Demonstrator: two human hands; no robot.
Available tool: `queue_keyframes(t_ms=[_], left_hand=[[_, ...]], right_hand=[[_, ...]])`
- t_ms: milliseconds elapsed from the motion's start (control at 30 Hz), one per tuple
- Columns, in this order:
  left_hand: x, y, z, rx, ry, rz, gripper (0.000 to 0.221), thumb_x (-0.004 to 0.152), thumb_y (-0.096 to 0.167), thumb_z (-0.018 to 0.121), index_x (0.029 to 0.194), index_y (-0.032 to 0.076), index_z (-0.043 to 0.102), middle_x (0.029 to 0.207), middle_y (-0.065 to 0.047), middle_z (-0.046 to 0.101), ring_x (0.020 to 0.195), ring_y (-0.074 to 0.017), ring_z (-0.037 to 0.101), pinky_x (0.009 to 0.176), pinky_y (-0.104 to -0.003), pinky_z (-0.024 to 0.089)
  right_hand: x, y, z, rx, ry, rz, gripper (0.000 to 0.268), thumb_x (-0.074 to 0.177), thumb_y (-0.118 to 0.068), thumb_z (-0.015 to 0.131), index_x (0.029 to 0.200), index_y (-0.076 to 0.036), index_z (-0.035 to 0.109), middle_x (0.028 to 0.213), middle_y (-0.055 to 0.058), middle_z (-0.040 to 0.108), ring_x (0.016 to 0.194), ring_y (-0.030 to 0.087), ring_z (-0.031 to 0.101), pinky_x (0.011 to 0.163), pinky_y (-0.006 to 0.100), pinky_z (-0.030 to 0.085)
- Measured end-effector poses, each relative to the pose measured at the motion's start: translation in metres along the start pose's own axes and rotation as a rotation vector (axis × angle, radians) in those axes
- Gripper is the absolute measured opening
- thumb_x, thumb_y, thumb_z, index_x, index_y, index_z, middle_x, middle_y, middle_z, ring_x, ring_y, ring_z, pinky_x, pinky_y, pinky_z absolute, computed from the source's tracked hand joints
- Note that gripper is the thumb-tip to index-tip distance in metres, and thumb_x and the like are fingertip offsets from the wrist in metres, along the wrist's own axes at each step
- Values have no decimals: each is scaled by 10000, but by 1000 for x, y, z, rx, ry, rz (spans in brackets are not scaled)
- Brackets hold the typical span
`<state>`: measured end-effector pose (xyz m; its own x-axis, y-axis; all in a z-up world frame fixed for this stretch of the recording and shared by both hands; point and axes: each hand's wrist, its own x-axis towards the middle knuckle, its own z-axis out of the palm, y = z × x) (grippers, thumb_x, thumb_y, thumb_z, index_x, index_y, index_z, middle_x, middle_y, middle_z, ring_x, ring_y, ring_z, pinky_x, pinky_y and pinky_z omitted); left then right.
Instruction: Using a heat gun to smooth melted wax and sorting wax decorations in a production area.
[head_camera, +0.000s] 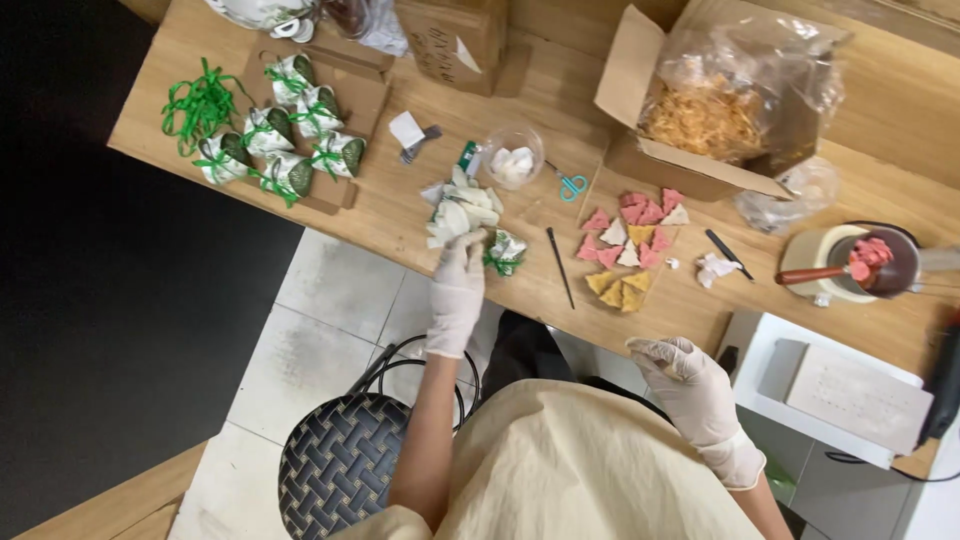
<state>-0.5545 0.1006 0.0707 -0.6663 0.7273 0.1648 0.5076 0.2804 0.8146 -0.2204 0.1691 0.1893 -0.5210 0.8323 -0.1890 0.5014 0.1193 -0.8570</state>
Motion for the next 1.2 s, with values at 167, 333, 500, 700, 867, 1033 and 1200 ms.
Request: queue_keyframes(t_ms=[167,333,500,700,867,1033,1200], left_hand=[[81,-62,-15,450,-222,-41,443,966,337,624,1367,151,605,1170,-168,698,1037,-374,663,859,-487,533],[123,-108,35,357,-329,66,597,913,524,568,1372,143,578,1141,-224,668,931,-404,664,721,-507,531],[131,-177,83,290,-613,-161,364,989,424,628,1195,126,660,1058,-144,723,990,-326,713,870,-438,551],[153,-83,-44,40,-333,323,190,909,27,684,1089,74,721,1090,-142,706,1018,-264,682,861,-342,572],[184,-73,-157,-3,-103,165,211,912,-13,666,1118,10,704,1057,-140,701,973,-196,648,848,-323,559],[174,-102,-168,158,111,95,109,957,-10,673,1057,-41,703,980,-137,743,836,-213,666,771,-336,559],[126,-223,-85,289,-273,-241,144,940,78,640,864,-13,721,779,-151,747,629,-213,672,580,-364,513]], right_hand=[[17,-17,30,-173,-30,53,214,851,-58,763,1058,-104,798,892,22,750,785,139,689,742,258,528],[15,-11,41,38,-66,104,160,912,-60,684,1037,-84,780,949,20,768,876,146,710,804,254,531],[9,-18,43,-210,-14,80,228,840,-63,746,1059,-107,792,932,33,774,843,165,727,794,270,544],[3,-30,38,-252,44,170,224,842,-82,760,1060,-115,799,970,51,789,883,176,742,822,271,548],[-8,-17,38,-214,93,211,232,854,-91,752,1081,-111,793,1016,50,791,927,177,741,856,277,541],[-2,-21,46,-238,65,282,223,855,-117,761,1073,-137,803,1008,36,792,916,178,743,847,283,545],[4,-30,55,-343,32,340,209,868,-196,759,1070,-177,812,1015,30,794,927,182,742,837,297,550]])
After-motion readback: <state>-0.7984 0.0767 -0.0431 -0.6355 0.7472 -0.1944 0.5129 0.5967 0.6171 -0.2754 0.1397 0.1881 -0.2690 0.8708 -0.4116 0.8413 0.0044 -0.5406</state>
